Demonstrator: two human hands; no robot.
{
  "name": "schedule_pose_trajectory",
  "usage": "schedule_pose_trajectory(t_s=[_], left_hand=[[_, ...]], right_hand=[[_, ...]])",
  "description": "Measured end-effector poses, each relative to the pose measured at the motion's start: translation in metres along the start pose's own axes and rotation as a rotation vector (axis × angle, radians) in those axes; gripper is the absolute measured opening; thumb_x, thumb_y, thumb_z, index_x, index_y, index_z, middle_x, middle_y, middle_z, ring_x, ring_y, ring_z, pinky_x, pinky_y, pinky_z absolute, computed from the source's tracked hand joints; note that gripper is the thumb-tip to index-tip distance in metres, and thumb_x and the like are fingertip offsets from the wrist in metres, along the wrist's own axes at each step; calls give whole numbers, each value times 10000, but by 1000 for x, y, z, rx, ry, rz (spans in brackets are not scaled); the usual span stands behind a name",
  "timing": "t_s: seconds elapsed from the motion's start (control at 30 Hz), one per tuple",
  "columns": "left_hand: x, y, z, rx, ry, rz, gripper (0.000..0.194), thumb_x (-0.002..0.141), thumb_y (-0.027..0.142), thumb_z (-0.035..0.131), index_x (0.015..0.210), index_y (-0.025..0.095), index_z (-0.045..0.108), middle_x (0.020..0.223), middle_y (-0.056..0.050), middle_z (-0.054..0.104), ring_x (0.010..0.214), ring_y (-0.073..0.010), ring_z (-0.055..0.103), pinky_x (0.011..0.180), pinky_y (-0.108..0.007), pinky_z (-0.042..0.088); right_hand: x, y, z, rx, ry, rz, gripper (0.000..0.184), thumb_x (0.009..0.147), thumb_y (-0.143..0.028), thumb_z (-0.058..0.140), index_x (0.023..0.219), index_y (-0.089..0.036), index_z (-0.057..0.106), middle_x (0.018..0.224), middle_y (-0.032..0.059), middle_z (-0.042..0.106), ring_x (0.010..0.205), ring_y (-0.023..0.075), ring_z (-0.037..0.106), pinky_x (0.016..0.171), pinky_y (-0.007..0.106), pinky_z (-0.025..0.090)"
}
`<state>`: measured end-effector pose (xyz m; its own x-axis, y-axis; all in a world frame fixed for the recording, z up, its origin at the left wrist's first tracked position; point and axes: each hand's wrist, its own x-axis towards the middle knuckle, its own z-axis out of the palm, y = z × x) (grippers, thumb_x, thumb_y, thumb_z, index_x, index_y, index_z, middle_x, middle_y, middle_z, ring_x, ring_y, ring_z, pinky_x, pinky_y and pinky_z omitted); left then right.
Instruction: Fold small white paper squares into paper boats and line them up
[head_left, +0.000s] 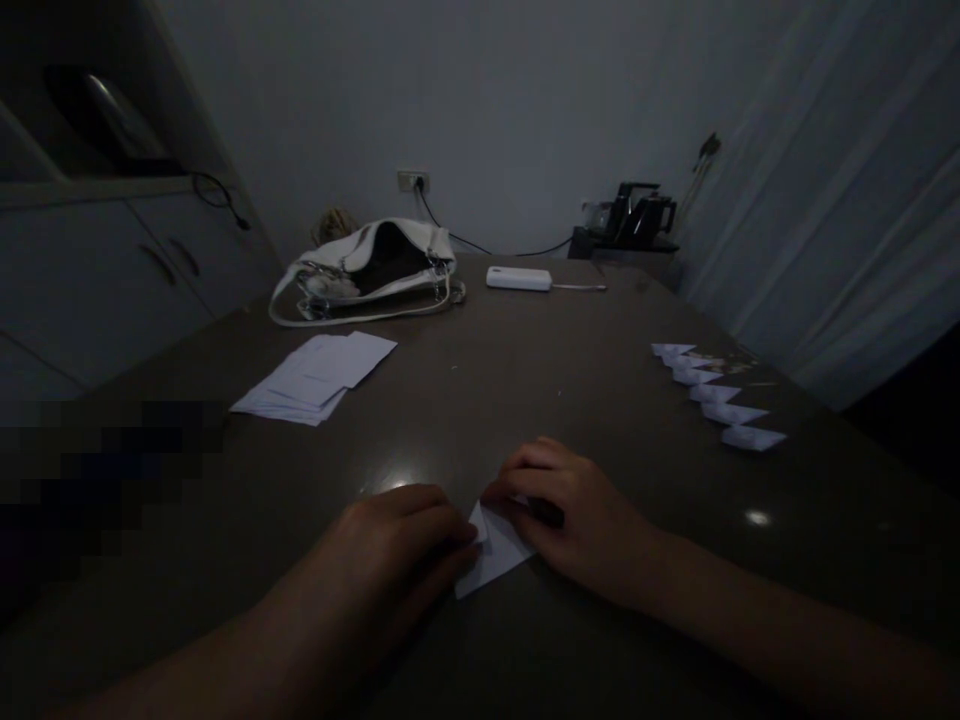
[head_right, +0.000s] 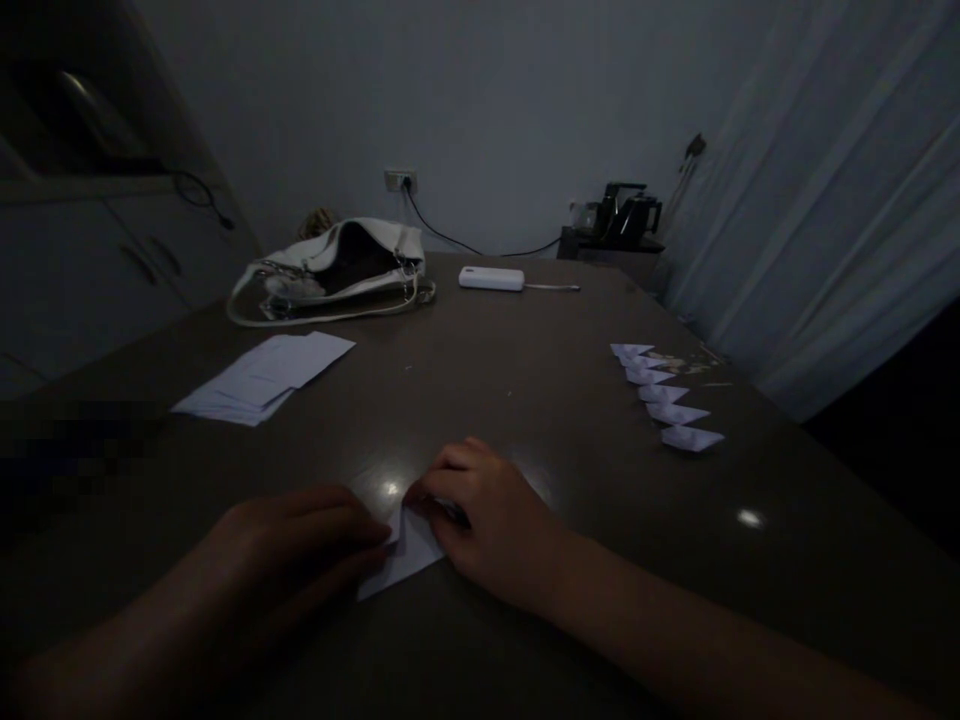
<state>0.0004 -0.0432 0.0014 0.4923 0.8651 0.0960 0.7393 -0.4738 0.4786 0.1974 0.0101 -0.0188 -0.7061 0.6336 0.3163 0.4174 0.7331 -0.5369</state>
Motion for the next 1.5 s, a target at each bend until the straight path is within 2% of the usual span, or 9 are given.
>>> schedule_pose_trajectory(t_s=[0.37,0.7,1.17,1.5], left_hand=[[-2,-1,10,23,81,81,193,848,215,468,852,200,661,811,-36,609,664,-98,571,584,-176,443],[-1,-1,11,50,88,75,186,840,212,483,802,192,664,794,-35,595,652,-95,558,576,-181,431],[0,-1,13,37,80,72,201,847,224,467,790,184,655,789,-39,588,636,-96,545,562,-185,434],[1,2,9,24,88,93,170,838,192,483,829,186,653,896,-48,593,753,-112,569,648,-191,467]], right_hand=[[0,2,1,6,19,-21,219,791,-106,514,934,-200,652,866,44,605,833,142,539,723,270,424],[0,-1,0,-27,-3,-19,175,813,-134,505,922,-196,628,855,41,603,825,143,532,714,268,410],[0,0,1,-11,-1,-30,203,803,-110,498,912,-200,644,873,44,600,832,143,528,721,269,409],[0,0,2,5,5,-26,224,792,-86,489,924,-194,635,875,44,595,844,147,522,721,270,409]])
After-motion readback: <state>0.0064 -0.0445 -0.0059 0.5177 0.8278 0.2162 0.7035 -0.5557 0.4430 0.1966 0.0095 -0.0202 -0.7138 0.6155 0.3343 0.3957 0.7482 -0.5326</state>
